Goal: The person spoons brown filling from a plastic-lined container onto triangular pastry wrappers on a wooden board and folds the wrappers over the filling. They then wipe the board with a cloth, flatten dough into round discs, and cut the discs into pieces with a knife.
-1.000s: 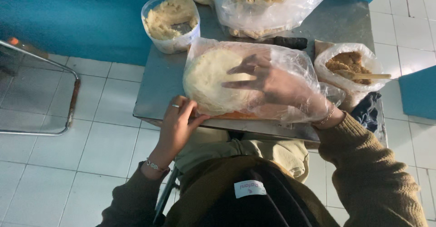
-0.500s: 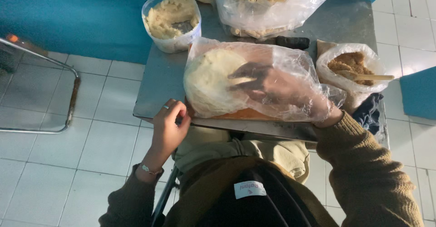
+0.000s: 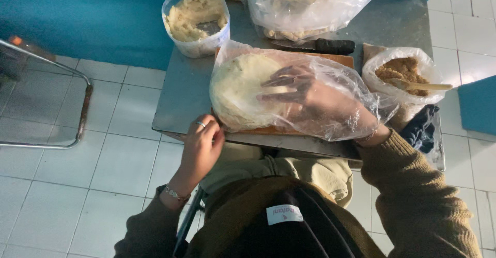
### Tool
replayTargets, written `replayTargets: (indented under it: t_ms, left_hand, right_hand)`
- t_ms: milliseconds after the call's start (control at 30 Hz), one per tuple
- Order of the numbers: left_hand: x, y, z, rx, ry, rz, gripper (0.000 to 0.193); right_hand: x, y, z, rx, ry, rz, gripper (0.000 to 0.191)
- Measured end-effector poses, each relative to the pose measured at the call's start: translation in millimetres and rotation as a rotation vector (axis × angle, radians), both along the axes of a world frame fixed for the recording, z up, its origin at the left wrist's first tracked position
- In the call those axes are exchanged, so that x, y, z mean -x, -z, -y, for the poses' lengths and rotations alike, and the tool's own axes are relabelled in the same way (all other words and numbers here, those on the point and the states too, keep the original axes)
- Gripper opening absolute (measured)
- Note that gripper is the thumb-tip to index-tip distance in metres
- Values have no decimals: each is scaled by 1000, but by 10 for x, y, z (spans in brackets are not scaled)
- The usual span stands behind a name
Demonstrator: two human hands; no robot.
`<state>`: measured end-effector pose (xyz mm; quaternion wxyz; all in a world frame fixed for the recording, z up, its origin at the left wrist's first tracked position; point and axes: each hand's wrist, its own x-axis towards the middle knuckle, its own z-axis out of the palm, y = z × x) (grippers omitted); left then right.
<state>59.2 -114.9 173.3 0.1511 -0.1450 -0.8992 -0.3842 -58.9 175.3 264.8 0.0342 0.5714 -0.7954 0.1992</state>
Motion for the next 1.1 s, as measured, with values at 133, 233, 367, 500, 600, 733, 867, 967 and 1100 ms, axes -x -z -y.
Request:
replayTargets:
  t_ms: [133, 233, 367, 500, 600, 733, 867, 967, 1100]
  left_hand:
    - [6, -23, -31, -81, -51, 76, 17]
    - [-6, -56, -92, 11, -121, -15, 37]
    - [5, -55, -162, 98, -123, -147, 44]
    - [27, -42, -163, 72, -89, -97, 25]
    - [45, -49, -162, 11, -58, -88, 16]
    - [48, -79, -169, -84, -62, 0, 17]
    - [65, -119, -217, -440, -24, 239, 24]
    - [145, -160, -348, -885, 100, 174, 68]
    - [356, -226, -598, -1196, 72, 229, 104]
  right_hand:
    - [100, 18, 1, 19, -75, 49, 56]
    - [99, 68, 42, -25, -67, 30, 51]
    - [67, 119, 119, -60, -135, -117, 55]
    - [68, 122, 123, 6, -108, -47, 45]
    - [74, 143, 76, 76, -40, 92, 42]
    - [75, 213, 50, -104, 154, 119, 42]
    - [70, 238, 74, 83, 278, 272, 39]
    - [48, 217, 102, 174, 373, 334, 41]
    - [-44, 225, 133, 77, 528, 405, 46]
